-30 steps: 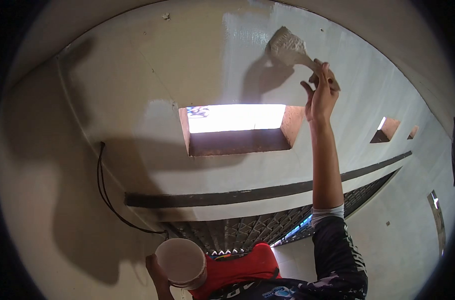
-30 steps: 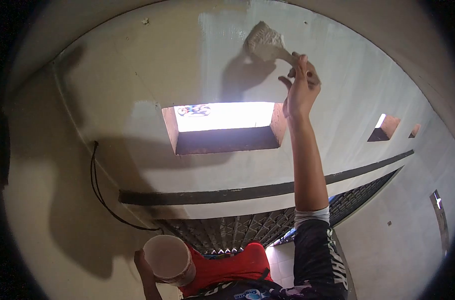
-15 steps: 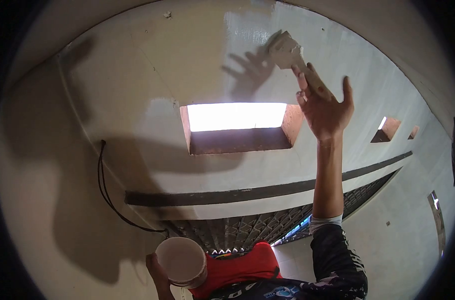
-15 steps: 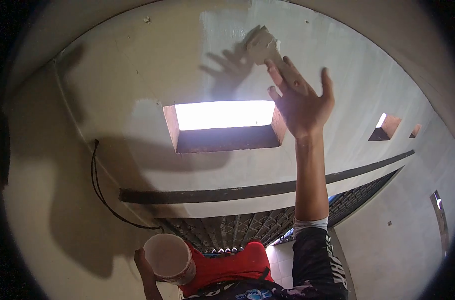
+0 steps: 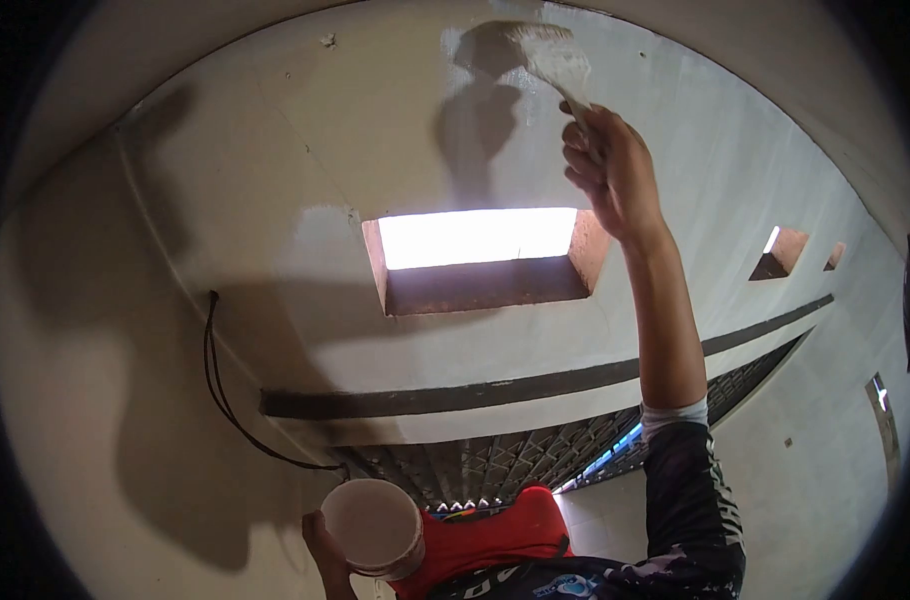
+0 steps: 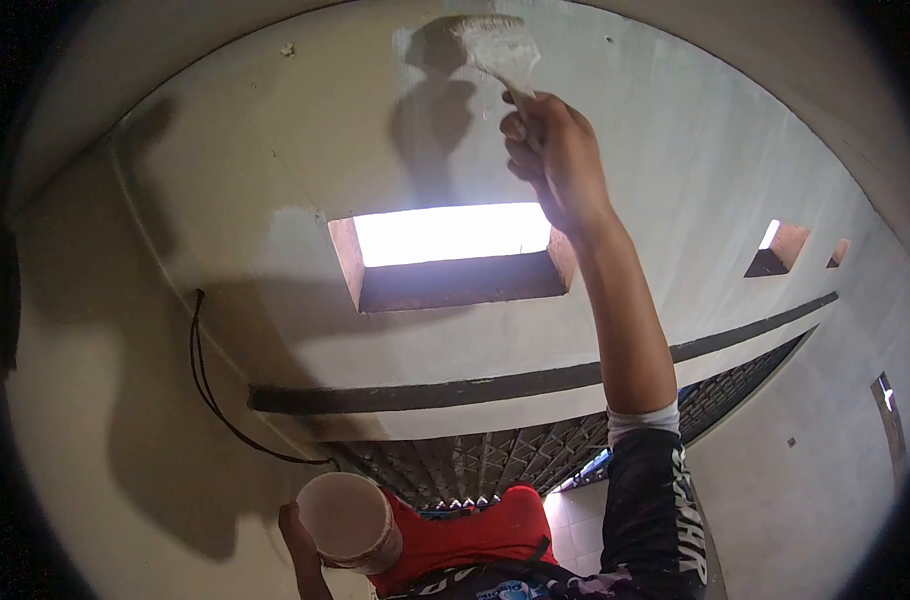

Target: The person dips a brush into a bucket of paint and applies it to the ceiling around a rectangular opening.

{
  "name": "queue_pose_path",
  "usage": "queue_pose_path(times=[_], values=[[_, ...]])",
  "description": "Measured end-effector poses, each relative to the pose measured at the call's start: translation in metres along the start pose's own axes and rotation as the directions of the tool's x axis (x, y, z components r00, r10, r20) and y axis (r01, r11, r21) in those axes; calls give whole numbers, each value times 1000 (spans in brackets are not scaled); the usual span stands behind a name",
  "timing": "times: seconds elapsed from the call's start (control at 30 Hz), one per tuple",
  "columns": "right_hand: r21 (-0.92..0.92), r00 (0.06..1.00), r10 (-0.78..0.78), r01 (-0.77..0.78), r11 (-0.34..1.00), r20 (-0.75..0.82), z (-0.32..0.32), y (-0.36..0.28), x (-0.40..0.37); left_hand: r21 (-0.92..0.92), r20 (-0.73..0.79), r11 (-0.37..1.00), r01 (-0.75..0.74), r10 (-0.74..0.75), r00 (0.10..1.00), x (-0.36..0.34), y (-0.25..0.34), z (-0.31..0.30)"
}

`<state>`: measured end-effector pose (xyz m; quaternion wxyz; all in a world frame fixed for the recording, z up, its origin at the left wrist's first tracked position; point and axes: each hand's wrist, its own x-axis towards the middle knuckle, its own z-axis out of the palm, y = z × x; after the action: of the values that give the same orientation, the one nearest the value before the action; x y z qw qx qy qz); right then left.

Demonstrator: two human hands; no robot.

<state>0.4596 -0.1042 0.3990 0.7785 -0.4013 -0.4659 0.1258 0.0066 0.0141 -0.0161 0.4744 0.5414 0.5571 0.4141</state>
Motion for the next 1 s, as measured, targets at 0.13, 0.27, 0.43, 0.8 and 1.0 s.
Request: queue_pose_path(times=[0.13,0.27,0.43,0.8,1.0], values=[[3,998,-33,33,999,-45,19,8,28,6,22,1000,-10,10,1000,4,-8,-4],[43,999,-29,30,999,-25,27,14,42,-11,7,1000,-16,16,1000,10,-25,-6],[71,996,-74,78,994,-57,29,23,55,-58,8,997,44,-43,999,6,-14,-4],[-21,977,-59,56,998,-205,39,22,36,-25,6,1000,-3,3,1000,5,-14,-7],[16,987,-92,94,995,-134,31,19,61,-52,23,999,-10,11,1000,10,-18,-5]])
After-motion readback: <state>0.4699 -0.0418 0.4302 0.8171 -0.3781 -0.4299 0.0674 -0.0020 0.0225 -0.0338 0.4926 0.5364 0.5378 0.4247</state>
